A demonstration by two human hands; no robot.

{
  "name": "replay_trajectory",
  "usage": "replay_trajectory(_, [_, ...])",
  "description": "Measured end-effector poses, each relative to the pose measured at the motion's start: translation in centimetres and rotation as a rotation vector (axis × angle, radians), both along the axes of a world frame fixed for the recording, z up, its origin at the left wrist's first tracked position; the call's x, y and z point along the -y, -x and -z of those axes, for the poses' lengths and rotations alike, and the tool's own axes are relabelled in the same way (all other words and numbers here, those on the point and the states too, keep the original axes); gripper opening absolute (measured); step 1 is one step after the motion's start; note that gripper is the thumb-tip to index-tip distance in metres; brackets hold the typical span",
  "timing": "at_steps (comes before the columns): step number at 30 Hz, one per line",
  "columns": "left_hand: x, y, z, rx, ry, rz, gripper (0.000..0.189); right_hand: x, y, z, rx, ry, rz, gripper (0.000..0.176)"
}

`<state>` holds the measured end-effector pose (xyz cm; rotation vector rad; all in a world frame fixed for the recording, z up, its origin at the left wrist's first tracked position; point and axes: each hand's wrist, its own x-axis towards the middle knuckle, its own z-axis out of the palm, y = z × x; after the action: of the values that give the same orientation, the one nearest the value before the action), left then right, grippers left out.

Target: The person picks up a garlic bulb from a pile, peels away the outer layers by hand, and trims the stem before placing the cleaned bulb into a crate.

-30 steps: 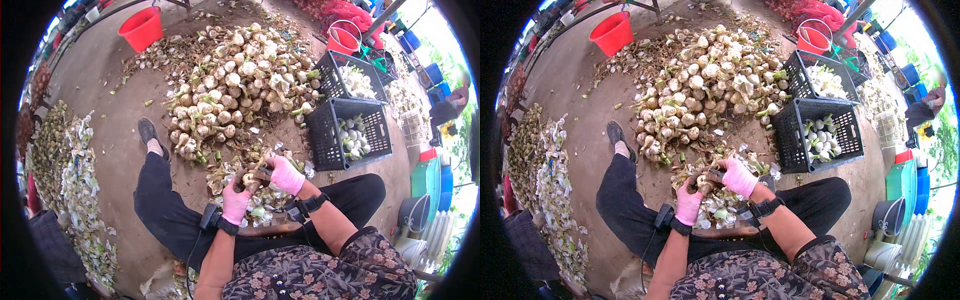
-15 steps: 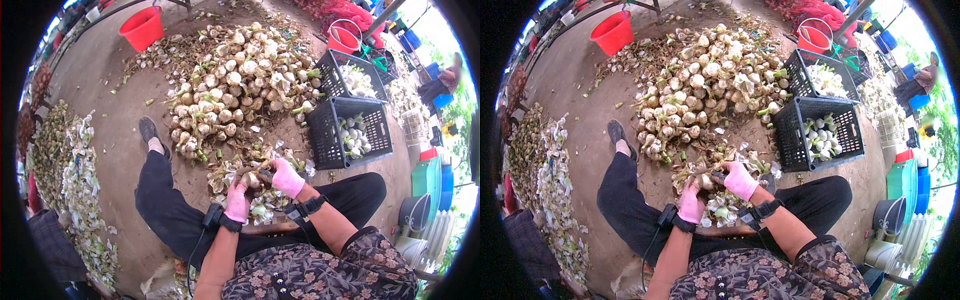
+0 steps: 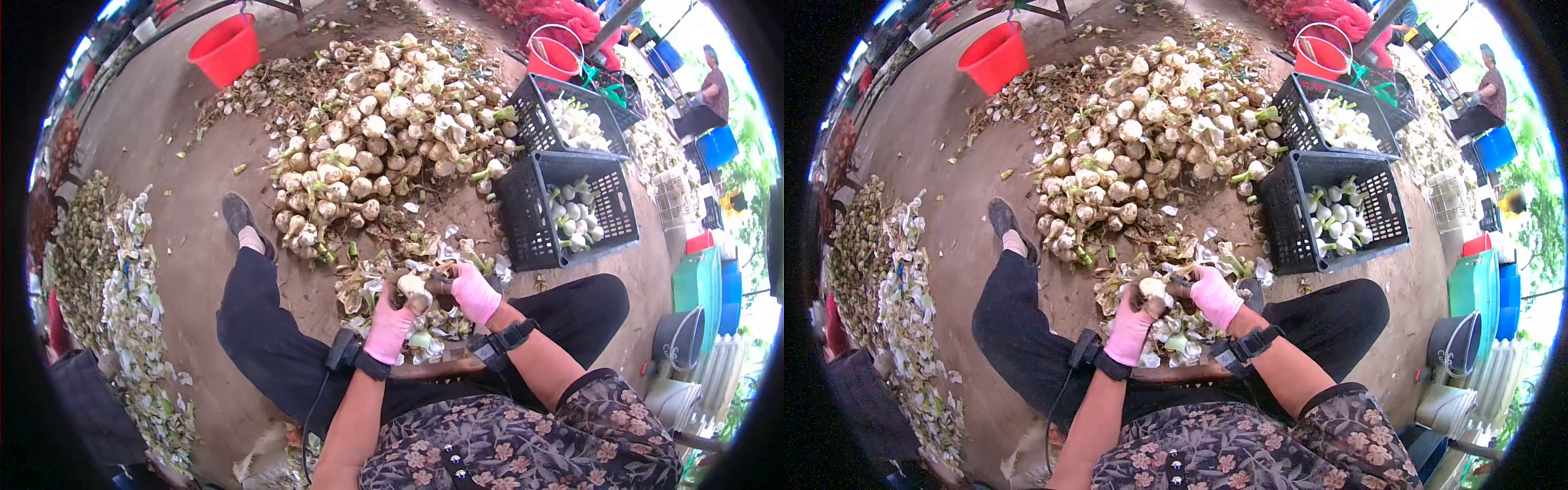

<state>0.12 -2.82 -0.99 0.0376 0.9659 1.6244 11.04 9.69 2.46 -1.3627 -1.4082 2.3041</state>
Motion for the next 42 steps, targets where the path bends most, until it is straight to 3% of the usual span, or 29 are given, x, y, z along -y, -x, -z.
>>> replay_trajectory(2, [0.1, 0.0, -0.7, -0.465, -0.004, -0.064, 0.043, 0.2, -0.2, 0.3, 0.004, -0.08, -0.029, 0.019])
replay_trajectory(4, [0.2, 0.7, -2.2, -0.509, 0.057, -0.047, 0.043, 0.2, 0.2, -1.0, 0.014, -0.373, -0.271, 0.018])
replay_trajectory(6, [0.6, 0.8, -1.5, -0.406, 0.091, -0.098, 0.04, 0.0, 0.5, -1.8, -0.035, -0.285, -0.25, 0.02])
replay_trajectory(7, [0.6, 0.9, -1.3, -0.232, 0.064, -0.111, 0.033, -0.6, 0.4, -1.6, -0.025, -0.597, -0.381, 0.025])
replay_trajectory(8, [0.6, 0.8, -1.1, -0.23, 0.063, -0.113, 0.033, -1.2, 0.3, -1.4, -0.015, -0.912, -0.512, 0.032])
replay_trajectory(10, [0.4, 1.0, -1.1, -0.107, 0.029, -0.057, 0.03, -1.9, 0.7, -1.1, 0.039, -0.906, -0.568, 0.042])
replay_trajectory(13, [0.3, 1.1, -0.4, 0.019, 0.003, -0.063, 0.032, -2.2, 1.3, -0.5, 0.05, -1.124, -0.569, 0.033])
replay_trajectory(17, [1.0, 0.8, 1.7, 0.113, -0.027, 0.015, 0.031, -2.5, 1.4, 0.5, 0.159, -1.203, -0.555, 0.032])
replay_trajectory(18, [0.9, 0.4, 1.7, 0.114, -0.028, 0.016, 0.031, -2.5, 1.5, 0.5, 0.16, -1.204, -0.554, 0.032])
replay_trajectory(21, [0.7, -0.8, 0.5, 0.383, 0.03, -0.002, 0.029, -3.0, 2.0, 1.9, 0.512, -1.169, -0.528, 0.034])
replay_trajectory(24, [1.1, -0.2, 2.2, 0.389, -0.084, 0.15, 0.03, -3.6, 2.2, 3.5, 0.612, -1.215, -0.491, 0.033])
replay_trajectory(28, [1.2, 0.0, 0.8, 0.283, -0.045, 0.124, 0.035, -5.5, 1.6, 3.8, 0.746, -1.136, -0.42, 0.036])
replay_trajectory(29, [1.2, 0.2, 0.3, 0.226, -0.081, 0.119, 0.037, -6.0, 0.9, 3.4, 0.795, -1.045, -0.578, 0.052])
replay_trajectory(30, [1.0, 0.1, 0.4, 0.232, -0.08, 0.117, 0.037, -5.8, 0.7, 2.8, 0.8, -1.044, -0.583, 0.052])
replay_trajectory(32, [0.5, 0.0, 0.6, 0.2, -0.041, 0.033, 0.039, -5.4, 0.3, 1.9, 0.537, -1.168, -0.489, 0.063])
replay_trajectory(34, [0.3, 0.1, 0.9, 0.138, 0.017, 0.002, 0.038, -4.7, 0.2, -0.7, 0.445, -1.114, -0.5, 0.07])
replay_trajectory(36, [0.0, 0.4, 1.2, 0.007, 0.128, -0.063, 0.035, -3.4, 0.2, -2.7, -0.011, -0.92, -0.544, 0.068])
replay_trajectory(38, [-0.3, 0.6, 1.1, -0.055, 0.168, -0.017, 0.033, -1.7, 0.5, -3.3, -0.03, -0.619, -0.664, 0.069])
replay_trajectory(39, [-0.5, 0.3, 1.3, -0.115, 0.158, -0.024, 0.032, -1.0, 0.4, -1.1, -0.119, -0.763, -0.655, 0.068])
replay_trajectory(41, [-0.6, -0.5, 2.9, -0.15, 0.169, -0.084, 0.03, -0.8, 0.6, 0.8, -0.073, -0.574, -0.491, 0.059])
replay_trajectory(42, [-0.8, -0.4, 1.3, -0.071, 0.185, -0.142, 0.026, -1.6, 0.6, 2.2, -0.085, -0.448, -0.421, 0.055])
